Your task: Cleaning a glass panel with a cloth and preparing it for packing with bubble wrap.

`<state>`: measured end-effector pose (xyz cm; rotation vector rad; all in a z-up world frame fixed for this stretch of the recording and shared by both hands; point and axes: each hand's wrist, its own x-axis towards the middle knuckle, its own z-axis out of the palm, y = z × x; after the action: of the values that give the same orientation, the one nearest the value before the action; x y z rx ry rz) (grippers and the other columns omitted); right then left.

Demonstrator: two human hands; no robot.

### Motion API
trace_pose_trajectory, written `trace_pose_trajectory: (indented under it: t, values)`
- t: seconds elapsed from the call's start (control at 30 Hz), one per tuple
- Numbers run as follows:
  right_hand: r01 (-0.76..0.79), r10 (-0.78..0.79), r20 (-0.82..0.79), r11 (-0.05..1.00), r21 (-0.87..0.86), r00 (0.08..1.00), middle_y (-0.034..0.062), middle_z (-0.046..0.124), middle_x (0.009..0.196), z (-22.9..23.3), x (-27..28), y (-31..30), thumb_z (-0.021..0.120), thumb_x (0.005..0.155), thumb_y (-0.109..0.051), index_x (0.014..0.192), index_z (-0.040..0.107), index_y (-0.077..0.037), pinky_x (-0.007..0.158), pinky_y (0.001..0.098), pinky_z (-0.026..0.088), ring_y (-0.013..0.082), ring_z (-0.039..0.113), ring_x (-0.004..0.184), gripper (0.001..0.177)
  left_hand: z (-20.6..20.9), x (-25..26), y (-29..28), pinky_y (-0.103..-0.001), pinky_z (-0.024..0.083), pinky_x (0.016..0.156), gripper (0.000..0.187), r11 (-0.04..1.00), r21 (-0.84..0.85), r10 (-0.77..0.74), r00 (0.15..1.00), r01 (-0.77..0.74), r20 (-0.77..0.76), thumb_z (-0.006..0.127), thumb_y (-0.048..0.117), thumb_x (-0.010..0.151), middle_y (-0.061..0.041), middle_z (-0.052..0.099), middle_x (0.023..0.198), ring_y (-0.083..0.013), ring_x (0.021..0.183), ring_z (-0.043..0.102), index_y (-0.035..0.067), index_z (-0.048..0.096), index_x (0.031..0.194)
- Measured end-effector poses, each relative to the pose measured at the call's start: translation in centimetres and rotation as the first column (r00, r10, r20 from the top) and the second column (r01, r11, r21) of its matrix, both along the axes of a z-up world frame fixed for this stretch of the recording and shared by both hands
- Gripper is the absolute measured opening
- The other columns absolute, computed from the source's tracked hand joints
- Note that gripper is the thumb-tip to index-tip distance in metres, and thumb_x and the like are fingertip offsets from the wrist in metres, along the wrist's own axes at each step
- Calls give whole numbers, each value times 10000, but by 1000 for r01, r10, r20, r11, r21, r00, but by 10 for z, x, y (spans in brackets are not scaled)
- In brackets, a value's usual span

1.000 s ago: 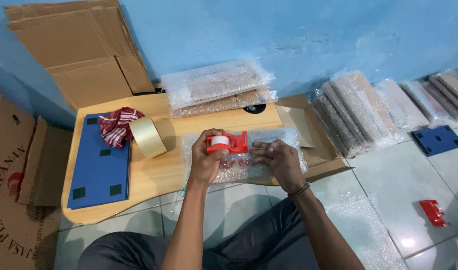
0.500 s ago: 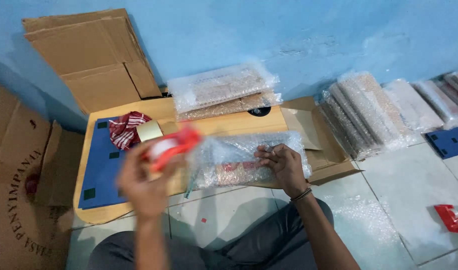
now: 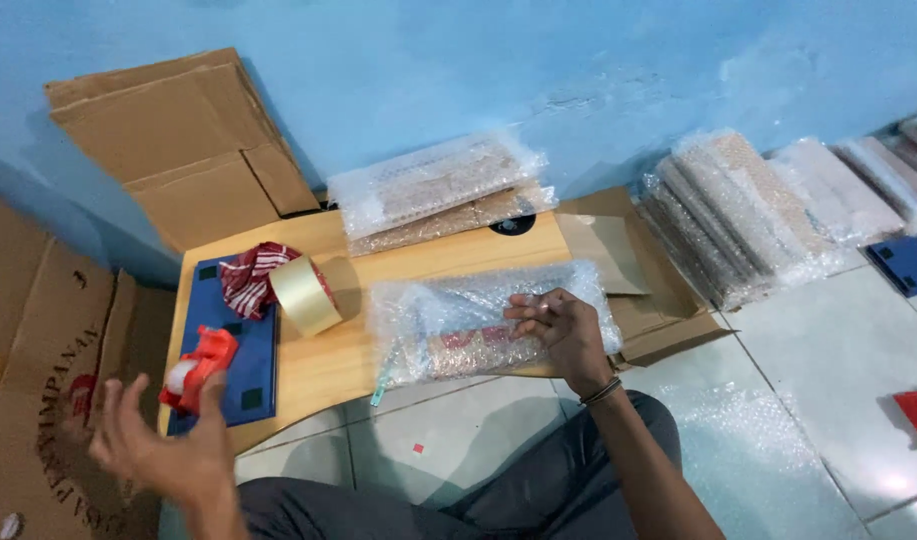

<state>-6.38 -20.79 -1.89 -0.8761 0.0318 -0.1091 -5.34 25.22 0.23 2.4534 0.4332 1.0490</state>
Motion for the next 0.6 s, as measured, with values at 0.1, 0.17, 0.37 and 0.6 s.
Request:
trace_pose_trajectory:
  t: [0.1, 0.17, 0.37, 0.6]
  values:
    - [12, -12, 6, 1000, -6, 1000, 309, 652, 1205, 8, -3, 5, 442, 972, -159, 863, 547, -25, 810, 445, 574, 402, 692, 1056, 202, 59, -30, -104, -453, 505, 964, 279, 910, -175, -358, 925, 376, 128, 750, -37, 948, -194, 644, 1162, -306, 1068, 597, -39, 654, 1210]
    - [11, -11, -13, 1000, 8, 1000, 309, 657, 1201, 7, -4, 3, 436, 968, -144, 864, 547, -22, 802, 436, 570, 404, 697, 1051, 195, 66, -20, -164, -351, 516, 836, 331, 667, -387, -650, 751, 636, 113, 751, -30, 871, -112, 677, 1034, -210, 907, 610, -8, 688, 1195]
    - [143, -159, -129, 982, -121, 979, 259, 644, 889, 9, -2, 13, 521, 878, -147, 810, 535, 21, 671, 480, 625, 435, 718, 871, 181, 52, 29, -280, -403, 589, 706, 218, 342, -605, -925, 372, 719, -81, 826, 246, 855, -144, 768, 832, -347, 828, 755, 63, 804, 972]
    - [129, -173, -174, 963, -239, 969, 345, 692, 981, 22, -3, 17, 535, 933, -13, 980, 682, 204, 722, 481, 622, 423, 728, 920, 266, 38, 57, -276, -377, 547, 632, 133, 293, -690, -946, 304, 662, -110, 768, 204, 901, -109, 759, 773, -167, 682, 644, 78, 808, 908]
